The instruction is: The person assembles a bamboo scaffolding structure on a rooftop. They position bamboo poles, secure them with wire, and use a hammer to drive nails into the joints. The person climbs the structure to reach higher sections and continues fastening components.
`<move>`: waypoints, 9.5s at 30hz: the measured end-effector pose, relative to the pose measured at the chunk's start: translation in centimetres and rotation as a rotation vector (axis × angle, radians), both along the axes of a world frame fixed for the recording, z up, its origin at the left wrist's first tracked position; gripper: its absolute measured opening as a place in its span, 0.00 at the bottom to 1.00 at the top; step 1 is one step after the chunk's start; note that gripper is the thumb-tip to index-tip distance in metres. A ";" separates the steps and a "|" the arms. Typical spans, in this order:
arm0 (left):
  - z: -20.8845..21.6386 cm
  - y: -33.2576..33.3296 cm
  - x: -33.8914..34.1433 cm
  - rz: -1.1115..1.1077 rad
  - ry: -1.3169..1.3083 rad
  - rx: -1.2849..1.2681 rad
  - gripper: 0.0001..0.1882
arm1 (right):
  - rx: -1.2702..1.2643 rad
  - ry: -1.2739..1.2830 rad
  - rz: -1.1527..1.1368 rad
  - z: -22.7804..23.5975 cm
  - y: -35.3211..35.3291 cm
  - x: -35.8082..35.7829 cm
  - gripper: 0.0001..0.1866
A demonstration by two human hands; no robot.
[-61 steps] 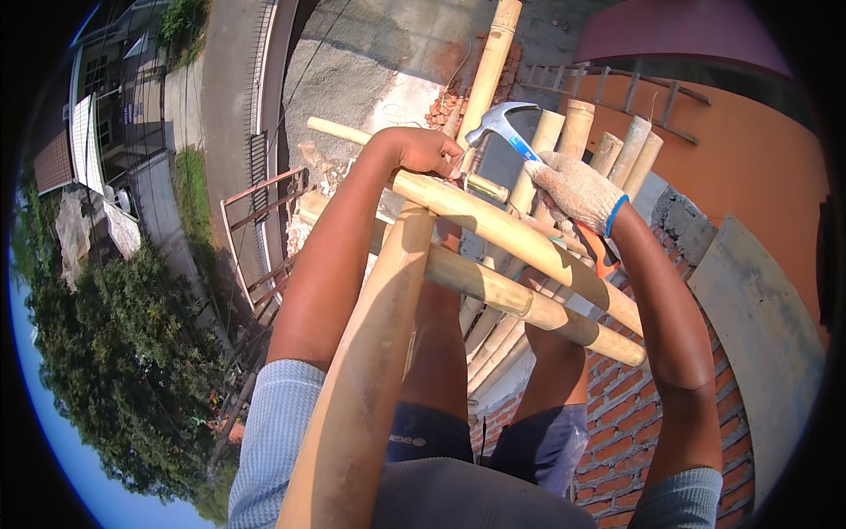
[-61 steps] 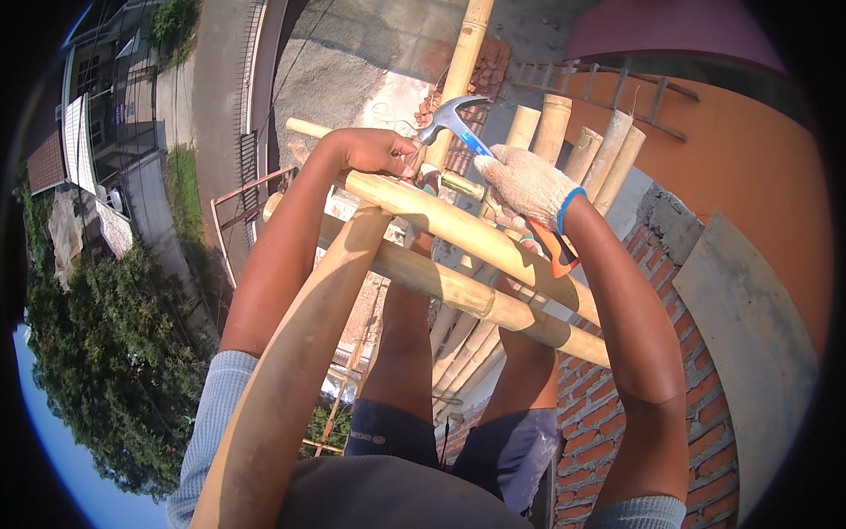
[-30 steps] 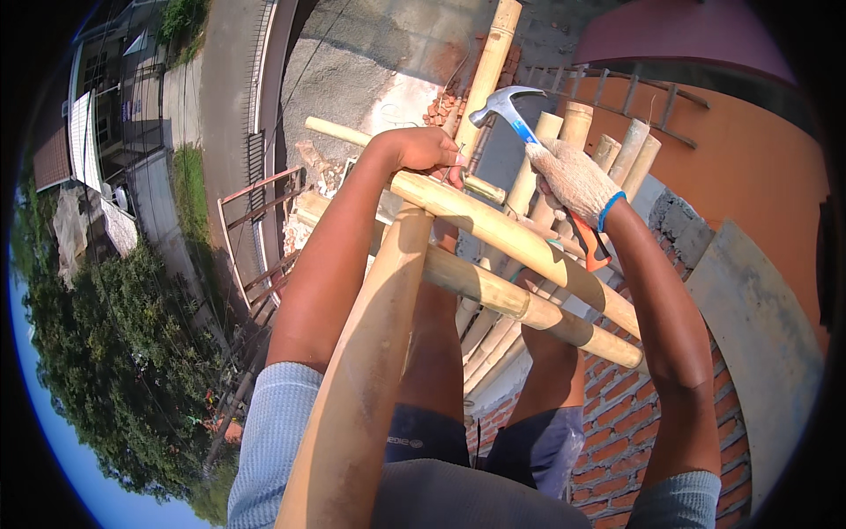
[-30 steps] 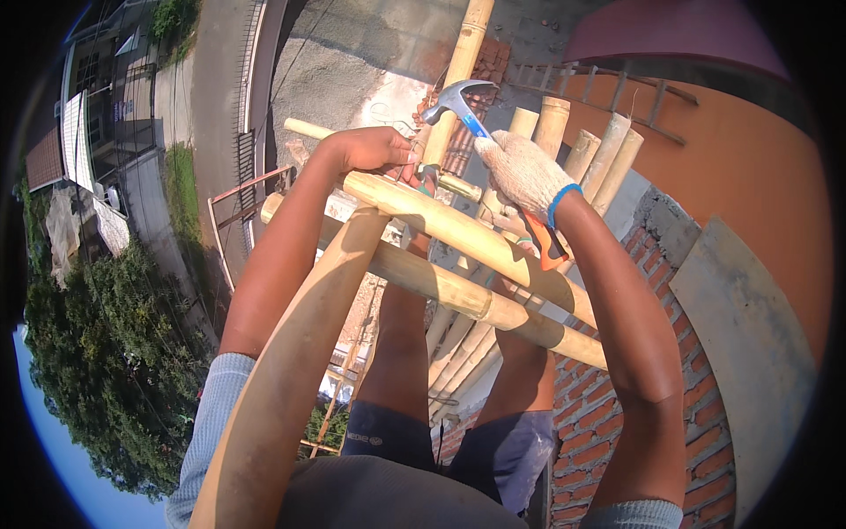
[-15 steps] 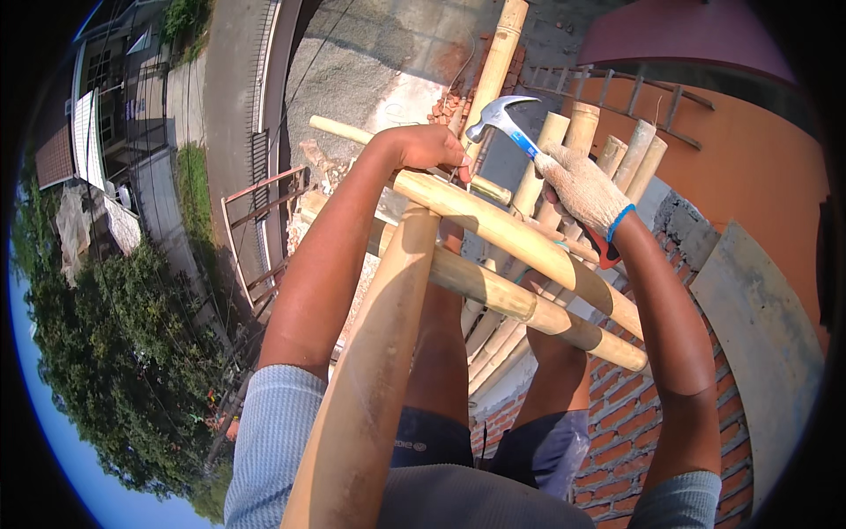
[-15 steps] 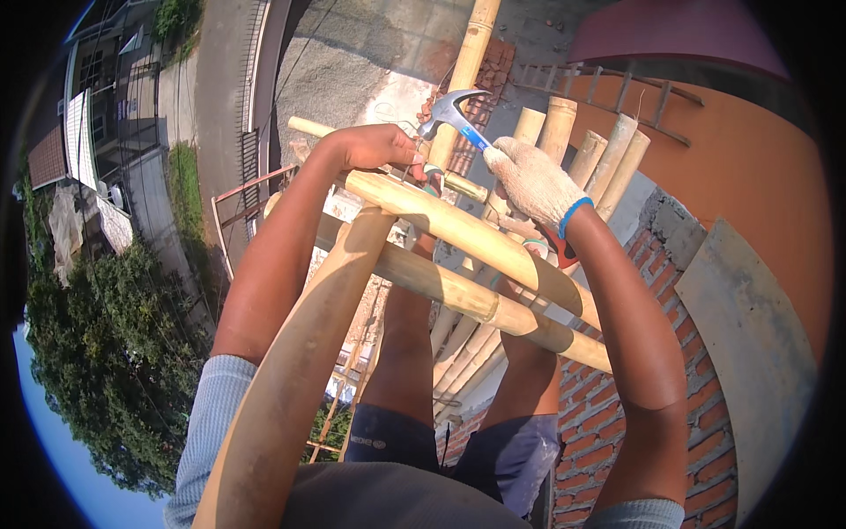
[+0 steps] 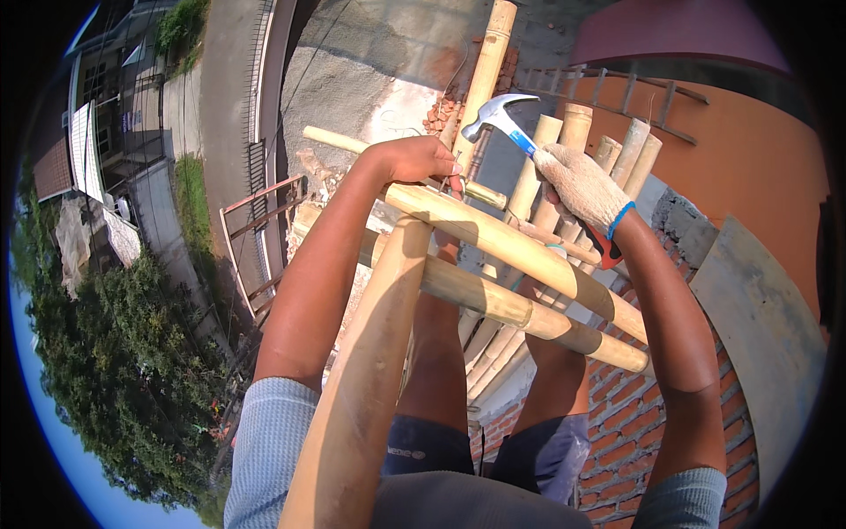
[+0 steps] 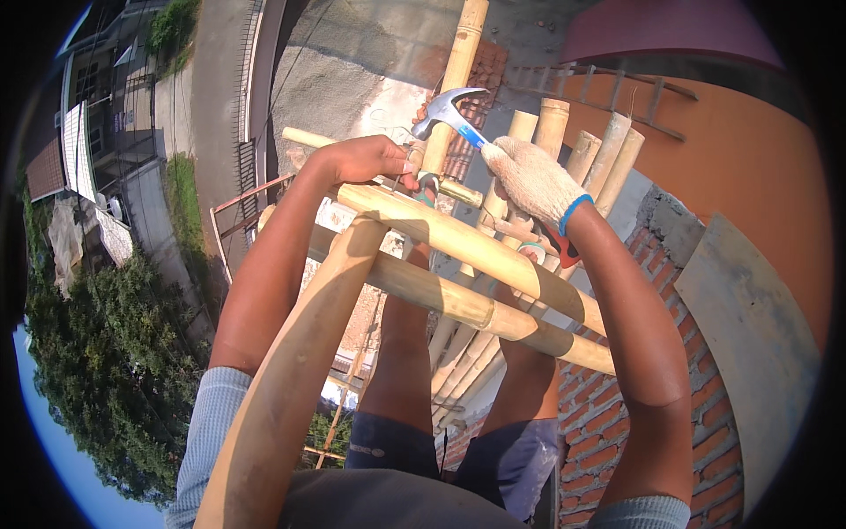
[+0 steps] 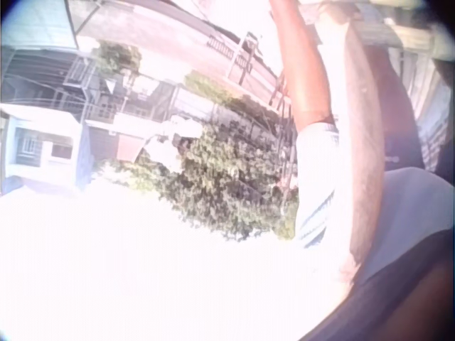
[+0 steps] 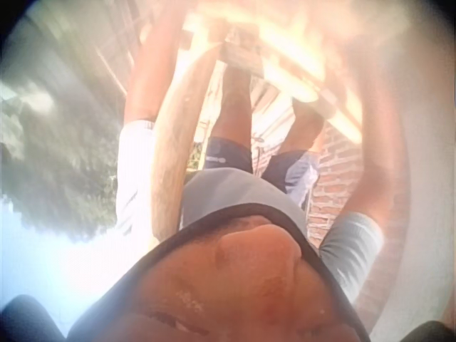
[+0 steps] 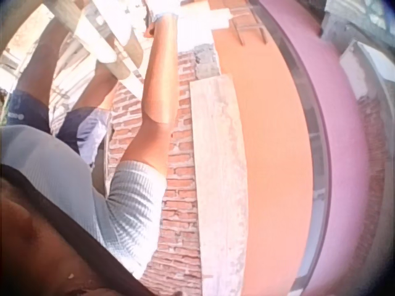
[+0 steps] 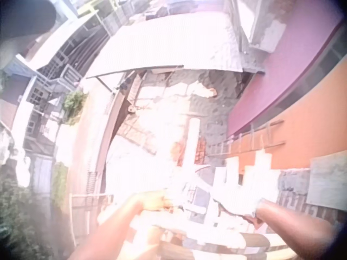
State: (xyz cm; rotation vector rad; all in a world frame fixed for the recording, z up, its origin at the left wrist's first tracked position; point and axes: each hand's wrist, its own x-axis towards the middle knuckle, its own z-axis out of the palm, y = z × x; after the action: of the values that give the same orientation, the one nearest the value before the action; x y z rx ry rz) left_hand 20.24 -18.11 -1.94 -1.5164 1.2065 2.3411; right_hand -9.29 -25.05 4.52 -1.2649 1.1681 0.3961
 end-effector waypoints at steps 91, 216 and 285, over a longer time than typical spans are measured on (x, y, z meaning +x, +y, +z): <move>0.9 -0.2 -0.9 0.030 -0.050 -0.091 0.17 | -0.209 0.003 0.196 1.0 0.0 1.5 0.26; 2.7 -0.6 -0.9 -0.214 -0.230 -0.011 0.24 | 0.142 -0.192 -0.546 -2.5 3.9 -3.5 0.15; 4.7 0.5 -1.2 0.138 -0.511 -0.113 0.19 | 0.046 -0.247 -0.211 -9.8 5.1 -10.7 0.15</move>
State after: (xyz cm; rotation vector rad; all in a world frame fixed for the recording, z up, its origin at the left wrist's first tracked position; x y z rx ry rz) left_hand 18.99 -17.61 2.77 -2.1204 1.1378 1.7967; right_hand -20.02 -19.90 -5.29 -1.1033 1.0618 0.1068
